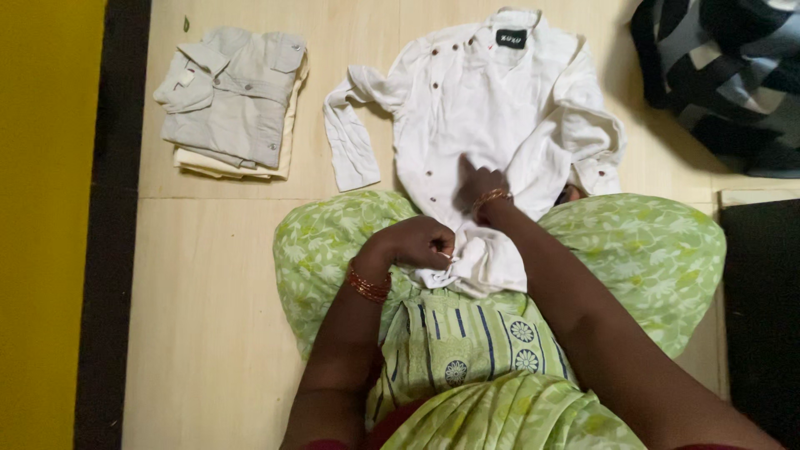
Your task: The person folds a grey shirt on the floor and then removes a white long-sleeved shirt from a laundry bag to unfold and smooth it by hand.
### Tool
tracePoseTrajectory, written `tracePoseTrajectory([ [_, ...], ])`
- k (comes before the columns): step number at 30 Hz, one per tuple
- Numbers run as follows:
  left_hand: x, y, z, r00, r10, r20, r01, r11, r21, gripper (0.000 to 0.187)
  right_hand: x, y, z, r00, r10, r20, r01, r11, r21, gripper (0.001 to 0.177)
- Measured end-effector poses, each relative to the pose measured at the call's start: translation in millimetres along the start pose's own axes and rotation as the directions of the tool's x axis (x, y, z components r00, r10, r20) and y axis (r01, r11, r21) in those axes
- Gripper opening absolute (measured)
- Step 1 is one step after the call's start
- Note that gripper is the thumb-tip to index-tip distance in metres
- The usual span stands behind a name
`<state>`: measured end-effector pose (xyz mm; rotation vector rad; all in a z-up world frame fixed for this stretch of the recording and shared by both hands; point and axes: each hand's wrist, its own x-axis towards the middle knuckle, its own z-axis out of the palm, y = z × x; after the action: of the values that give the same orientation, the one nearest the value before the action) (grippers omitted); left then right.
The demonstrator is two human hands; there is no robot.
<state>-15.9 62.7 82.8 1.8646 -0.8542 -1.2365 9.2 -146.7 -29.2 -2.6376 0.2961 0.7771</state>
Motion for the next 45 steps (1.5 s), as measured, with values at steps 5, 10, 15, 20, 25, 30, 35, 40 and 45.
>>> tracePoseTrajectory([
  [5, 1, -2, 7, 0.997, 0.053, -0.051, -0.048, 0.995, 0.087, 0.018, 18, 12, -6, 0.952, 0.185, -0.244, -0.197, 0.98, -0.022, 0.09],
  [10, 8, 6, 16, 0.997, -0.044, -0.07, 0.058, 0.975, 0.216, 0.019, 30, 16, 0, 0.808, 0.011, -0.589, 0.083, 0.988, 0.133, 0.029],
  [15, 20, 7, 20, 0.996, -0.083, 0.017, 0.072, 0.936, 0.345, 0.018, -2, -15, 8, 0.932, -0.316, -0.176, 0.35, 0.91, 0.221, 0.036],
  [20, 22, 5, 20, 0.995, -0.099, 0.006, 0.092, 0.945, 0.313, 0.02, 16, -3, 30, 0.972, -0.213, -0.099, 0.231, 0.793, 0.563, 0.022],
  [25, 17, 11, 14, 0.997, -0.072, -0.013, 0.073, 0.958, 0.276, 0.025, 33, 5, 24, 0.991, -0.127, 0.053, 0.014, 0.476, 0.879, 0.016],
  [30, 15, 12, 12, 0.991, -0.131, 0.005, 0.124, 0.948, 0.294, 0.039, 7, -6, 25, 0.972, -0.205, 0.113, 0.094, 0.783, 0.614, 0.021],
  [35, 41, -13, 28, 0.872, -0.06, -0.486, 0.047, 0.998, -0.038, 0.023, 23, 4, 30, 0.957, -0.281, -0.073, 0.289, 0.895, 0.341, 0.025],
  [40, 78, -47, 5, 0.309, -0.222, -0.925, 0.157, 0.971, -0.18, 0.059, -1, 1, 23, 0.982, -0.066, -0.175, 0.182, 0.567, 0.803, 0.011],
  [45, 99, -61, 0, 0.442, -0.534, -0.721, 0.235, 0.845, -0.481, 0.075, -15, -4, 13, 0.966, -0.128, -0.225, 0.255, 0.33, 0.909, 0.017],
])
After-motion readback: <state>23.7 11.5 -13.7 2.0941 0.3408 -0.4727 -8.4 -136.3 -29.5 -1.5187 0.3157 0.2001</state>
